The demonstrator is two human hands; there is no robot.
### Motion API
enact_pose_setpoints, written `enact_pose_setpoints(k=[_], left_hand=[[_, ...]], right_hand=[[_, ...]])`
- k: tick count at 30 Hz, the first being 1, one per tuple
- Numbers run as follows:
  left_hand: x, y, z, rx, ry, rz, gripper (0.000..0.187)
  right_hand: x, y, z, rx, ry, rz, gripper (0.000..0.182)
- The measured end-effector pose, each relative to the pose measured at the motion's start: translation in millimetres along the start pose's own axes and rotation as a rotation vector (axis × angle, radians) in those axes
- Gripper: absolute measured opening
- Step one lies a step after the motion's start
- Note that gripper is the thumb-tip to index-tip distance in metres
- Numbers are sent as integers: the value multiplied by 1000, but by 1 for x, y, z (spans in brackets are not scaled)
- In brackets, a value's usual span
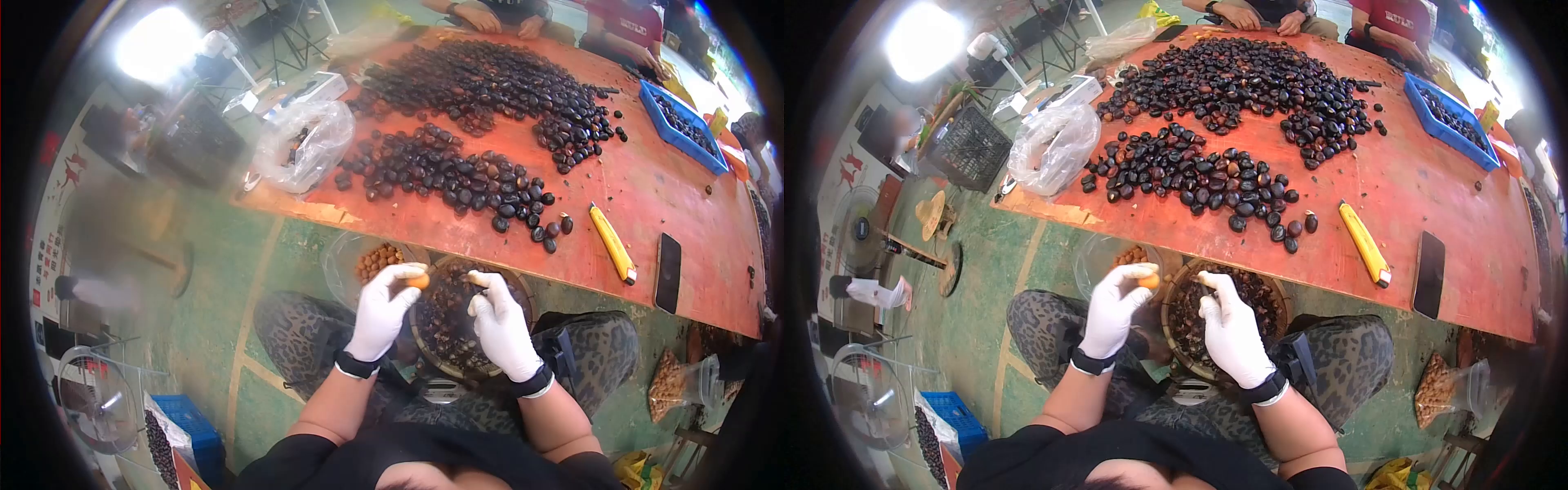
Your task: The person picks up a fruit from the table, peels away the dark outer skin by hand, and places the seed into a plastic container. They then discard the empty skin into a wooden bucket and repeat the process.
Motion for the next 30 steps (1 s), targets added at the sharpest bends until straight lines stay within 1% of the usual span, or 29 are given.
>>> enact_pose_setpoints(k=[2, 3, 5, 6, 9, 12, 13, 15, 18, 21, 22, 25, 26, 29, 30], left_hand=[[6, -24, 0, 146, 58, 317, 25], [38, -38, -1, 176, 60, 664, 24], [57, -29, 7, 267, 111, 1277, 22], [57, -30, 15, 284, 144, 1218, 24], [70, -7, 51, 224, 257, 1159, 28], [74, 21, 84, 176, 335, 1146, 33], [72, 27, 94, 162, 322, 1159, 35], [61, 35, 110, 130, 272, 1207, 32], [51, 37, 119, 135, 263, 1218, 27], [44, 30, 121, 117, 259, 1170, 21], [42, 23, 118, 144, 260, 1111, 25], [46, 18, 103, 139, 256, 955, 29], [49, 27, 100, 101, 243, 1069, 30], [47, 38, 96, 38, 304, 1182, 27], [49, 40, 97, 19, 310, 1169, 27]], right_hand=[[-23, -2, -5, 19, -158, -237, 35], [-23, 12, 0, 11, -164, -339, 36], [-16, 14, -7, -29, -123, -672, 36], [-13, 15, -9, -58, -78, -829, 38], [9, 24, -8, -180, 94, -965, 35], [23, 25, -6, -250, 201, -939, 24], [24, 24, -5, -241, 192, -925, 21], [26, 23, -4, -223, 173, -900, 17], [27, 19, -4, -195, 154, -858, 18], [0, 10, -8, -8, -93, -795, 14], [-4, 7, -9, 14, -110, -727, 14], [-23, -4, -12, 81, -155, -542, 17], [-28, -6, -13, 98, -169, -493, 18], [-28, -8, -11, 108, -158, -423, 23], [-27, -8, -11, 109, -147, -415, 24]])
Point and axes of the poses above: each hand's wrist, its own z-axis towards the middle knuckle, its own y-axis out of the palm, x = y × z, the point moved 10 cm from there along z, towards the middle knuckle, and after that the axes turned 13 degrees about -x, right-handed, at the moved point
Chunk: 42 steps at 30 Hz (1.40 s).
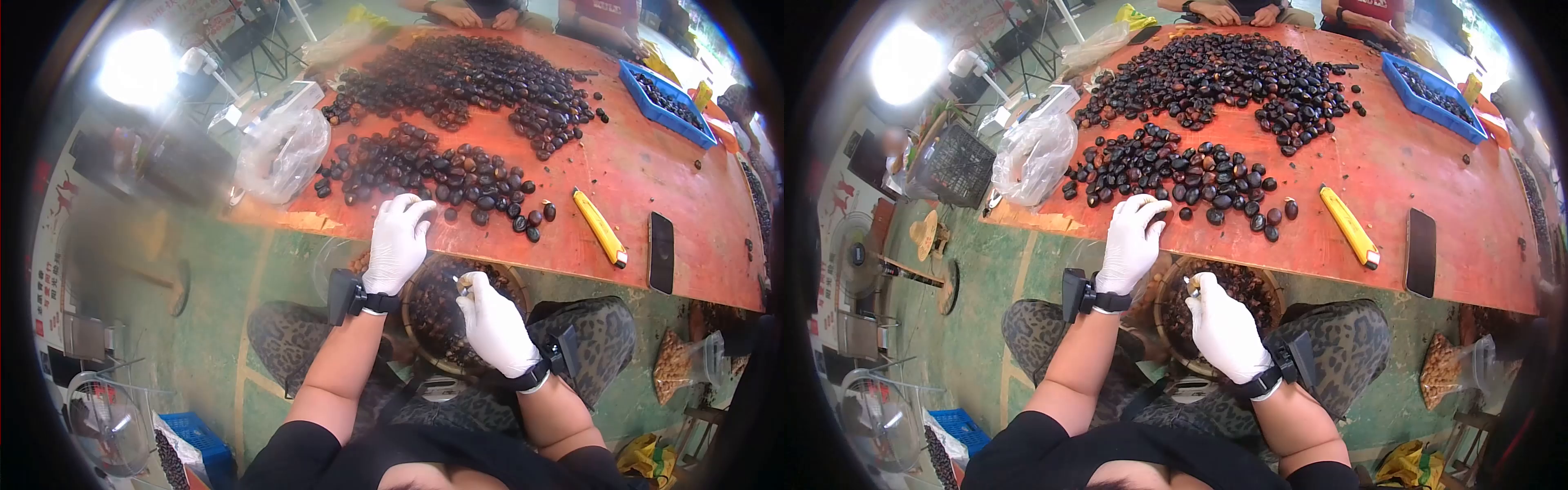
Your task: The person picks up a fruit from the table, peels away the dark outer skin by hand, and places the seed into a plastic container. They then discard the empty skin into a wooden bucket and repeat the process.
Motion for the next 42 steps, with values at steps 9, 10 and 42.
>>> enact_pose_setpoints(k=[9, 10, 42], left_hand=[[-29, 17, -33, 51, -257, -953, 24], [-27, 31, -42, 15, -285, -1226, 27], [19, 52, -75, -68, -192, -1683, 26]], right_hand=[[-1, -14, 1, 111, -64, 115, 31], [1, -12, 2, 71, -43, 222, 32], [6, 4, 0, -26, 79, 836, 36]])
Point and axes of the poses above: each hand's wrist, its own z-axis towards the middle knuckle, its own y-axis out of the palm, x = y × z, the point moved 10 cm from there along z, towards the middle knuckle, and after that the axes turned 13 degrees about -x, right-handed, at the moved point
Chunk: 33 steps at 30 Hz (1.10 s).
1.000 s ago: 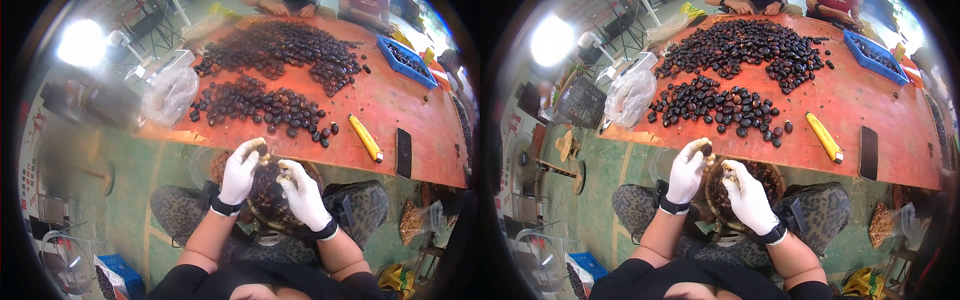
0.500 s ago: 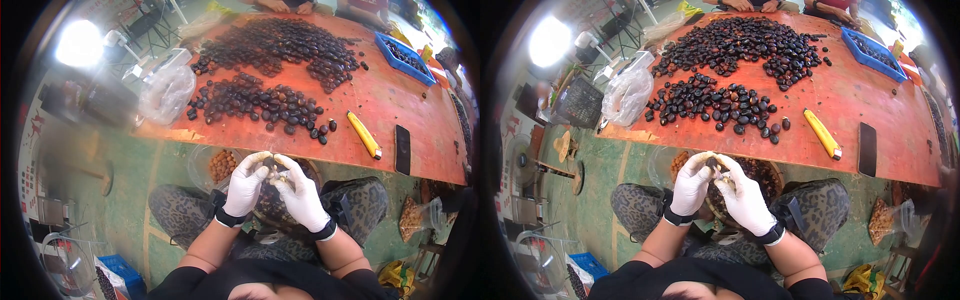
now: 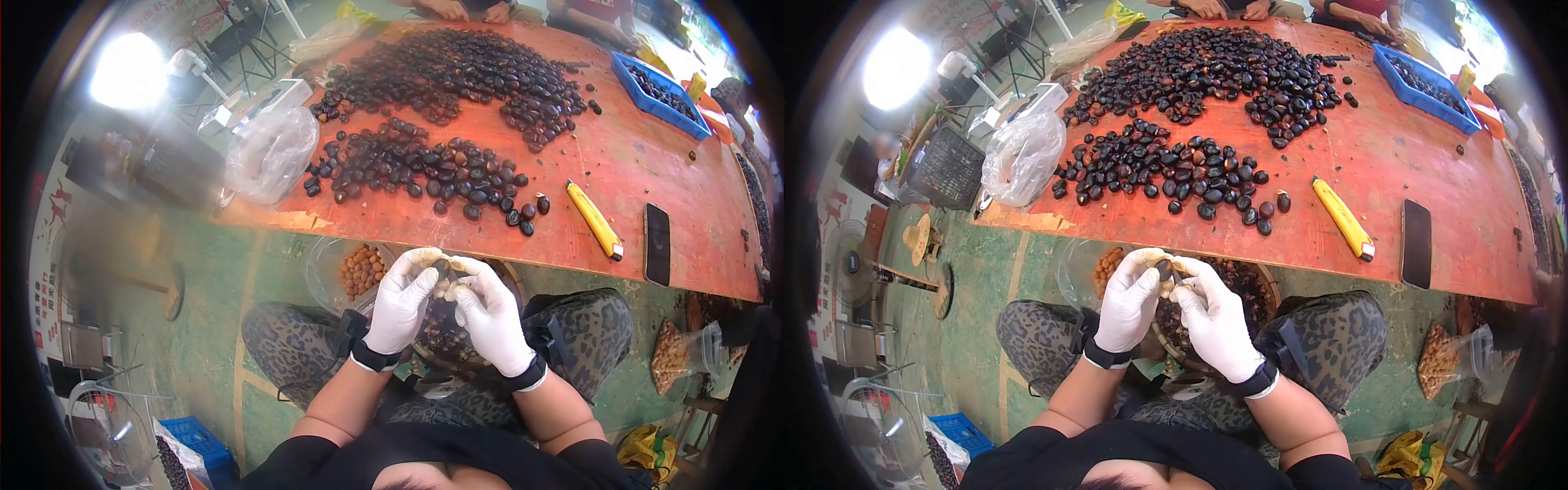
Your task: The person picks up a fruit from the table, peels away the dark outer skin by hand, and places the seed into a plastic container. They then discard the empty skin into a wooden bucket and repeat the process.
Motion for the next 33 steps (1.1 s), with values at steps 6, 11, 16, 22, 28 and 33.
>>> enact_pose_setpoints(k=[6, 11, 16, 22, 28, 33], left_hand=[[-1, -3, -3, 26, -13, -40, 28], [5, -6, -3, 47, -9, 85, 35], [13, -7, -3, 15, 54, 155, 34], [14, -3, -3, 35, -4, 151, 31], [19, 5, -4, 11, 55, 201, 25], [26, 7, -2, 3, 57, 419, 24]], right_hand=[[9, -17, 4, 71, 46, 223, 33], [-9, -2, -1, 26, -79, -395, 37], [-24, 4, -3, 10, -141, -551, 45], [-37, 12, -4, 36, -226, -671, 49], [-34, 18, -7, 52, -285, -570, 45], [-29, 13, -7, 100, -226, -370, 41]])
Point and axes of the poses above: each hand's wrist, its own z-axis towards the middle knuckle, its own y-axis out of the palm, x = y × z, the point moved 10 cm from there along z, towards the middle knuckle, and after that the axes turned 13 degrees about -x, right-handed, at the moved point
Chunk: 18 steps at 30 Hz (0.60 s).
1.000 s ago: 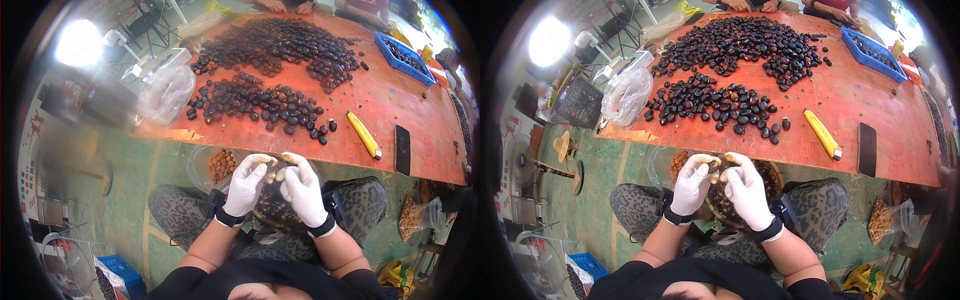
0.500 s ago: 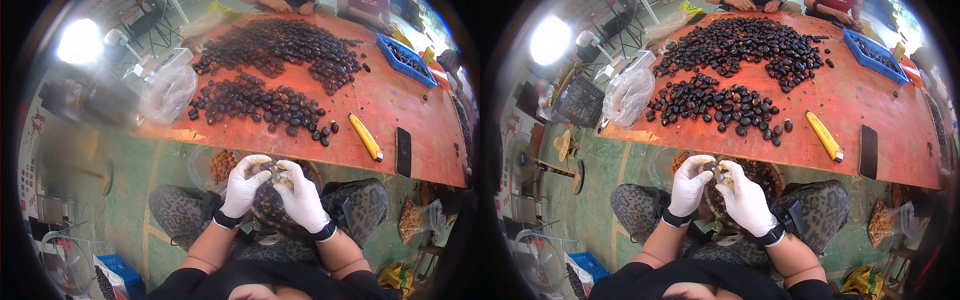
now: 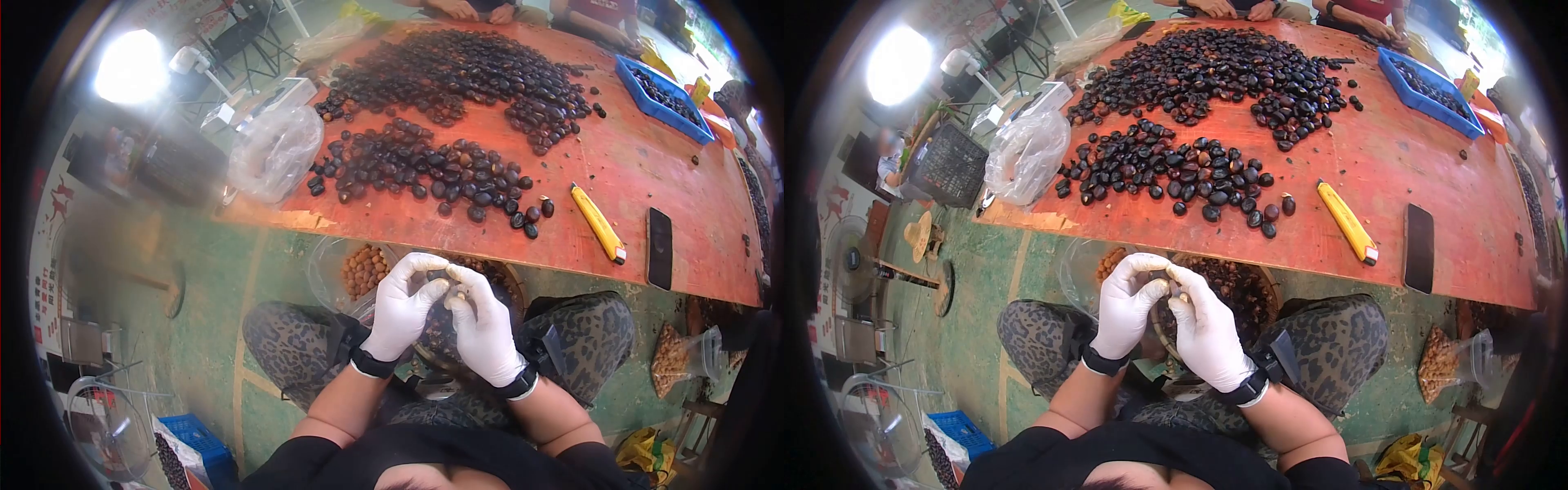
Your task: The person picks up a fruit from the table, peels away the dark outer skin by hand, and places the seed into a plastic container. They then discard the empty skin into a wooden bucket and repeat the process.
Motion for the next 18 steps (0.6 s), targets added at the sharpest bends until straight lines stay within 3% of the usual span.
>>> enact_pose_setpoints(k=[4, 6, 8, 11, 12, 18], left_hand=[[9, 13, -4, -131, -9, 42, 23], [-6, 7, -7, -103, -85, -138, 26], [-12, 0, -4, -26, -42, -305, 28], [-21, -10, -5, -6, -39, -394, 30], [-22, -10, -6, -8, -40, -408, 30], [-25, -13, -9, 30, -109, -287, 38]], right_hand=[[37, -38, 5, 140, 180, 357, 29], [39, -43, 7, 73, 203, 336, 28], [34, -28, 4, -57, 265, 169, 28], [7, -11, 3, -58, 30, -118, 28], [9, -5, 1, -95, 39, -202, 33], [-5, 0, 2, -130, -20, -368, 39]])
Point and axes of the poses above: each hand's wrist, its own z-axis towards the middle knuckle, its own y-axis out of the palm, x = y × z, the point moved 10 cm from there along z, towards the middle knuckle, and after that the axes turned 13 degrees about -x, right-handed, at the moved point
